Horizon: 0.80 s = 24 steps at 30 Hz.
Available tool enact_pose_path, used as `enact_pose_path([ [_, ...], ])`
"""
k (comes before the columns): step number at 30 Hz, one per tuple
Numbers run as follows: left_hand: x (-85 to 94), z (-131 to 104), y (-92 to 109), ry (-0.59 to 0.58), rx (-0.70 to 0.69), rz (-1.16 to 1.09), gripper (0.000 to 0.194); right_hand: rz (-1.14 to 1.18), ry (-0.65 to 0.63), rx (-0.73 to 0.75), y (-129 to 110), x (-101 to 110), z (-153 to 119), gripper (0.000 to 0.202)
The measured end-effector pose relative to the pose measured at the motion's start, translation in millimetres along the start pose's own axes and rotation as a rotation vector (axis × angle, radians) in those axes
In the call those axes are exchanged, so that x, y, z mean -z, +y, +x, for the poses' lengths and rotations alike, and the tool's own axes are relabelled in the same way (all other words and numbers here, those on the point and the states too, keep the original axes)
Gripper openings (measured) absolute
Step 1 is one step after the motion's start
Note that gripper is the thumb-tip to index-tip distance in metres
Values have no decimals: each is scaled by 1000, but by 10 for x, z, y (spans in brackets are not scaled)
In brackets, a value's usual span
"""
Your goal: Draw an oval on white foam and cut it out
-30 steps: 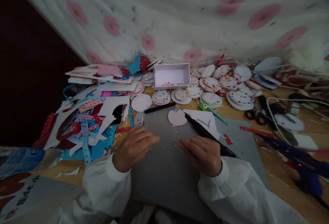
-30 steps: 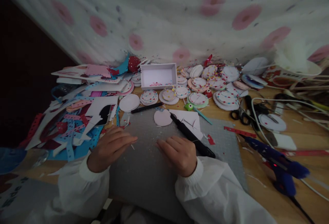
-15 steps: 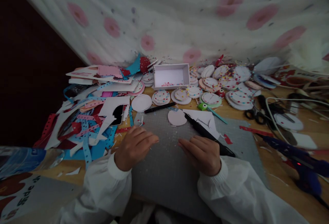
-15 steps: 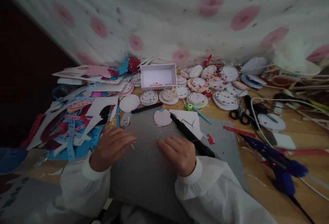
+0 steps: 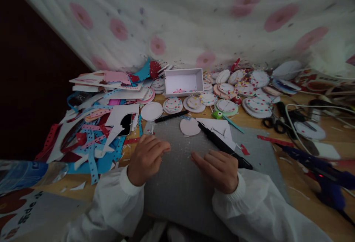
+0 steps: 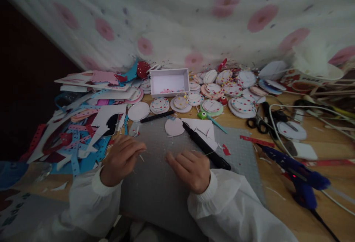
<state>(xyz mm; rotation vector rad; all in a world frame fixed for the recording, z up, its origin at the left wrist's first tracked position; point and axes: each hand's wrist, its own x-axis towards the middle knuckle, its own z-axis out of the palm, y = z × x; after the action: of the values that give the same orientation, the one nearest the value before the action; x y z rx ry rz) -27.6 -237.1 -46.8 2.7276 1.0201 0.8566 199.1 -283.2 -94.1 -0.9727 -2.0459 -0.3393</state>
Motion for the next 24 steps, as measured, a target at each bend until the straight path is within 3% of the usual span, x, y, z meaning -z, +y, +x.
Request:
enact_pose_path([
  [5, 29, 41, -60, -123, 66, -30, 14, -2, -85, -51, 29, -31, 33, 10],
  [9, 59, 87, 10, -159, 24, 98, 12, 38, -167, -145, 22, -46, 74, 22],
  [16, -216, 130, 286, -226, -98, 172, 23, 28, -209, -118, -26, -88, 87, 31],
  [20, -270, 134, 224, -215, -69, 132, 33, 33, -213, -155, 18, -97, 113, 28],
  [24, -238, 160, 98, -257, -112, 240, 33, 56, -206, -182, 48, -106, 108, 26],
])
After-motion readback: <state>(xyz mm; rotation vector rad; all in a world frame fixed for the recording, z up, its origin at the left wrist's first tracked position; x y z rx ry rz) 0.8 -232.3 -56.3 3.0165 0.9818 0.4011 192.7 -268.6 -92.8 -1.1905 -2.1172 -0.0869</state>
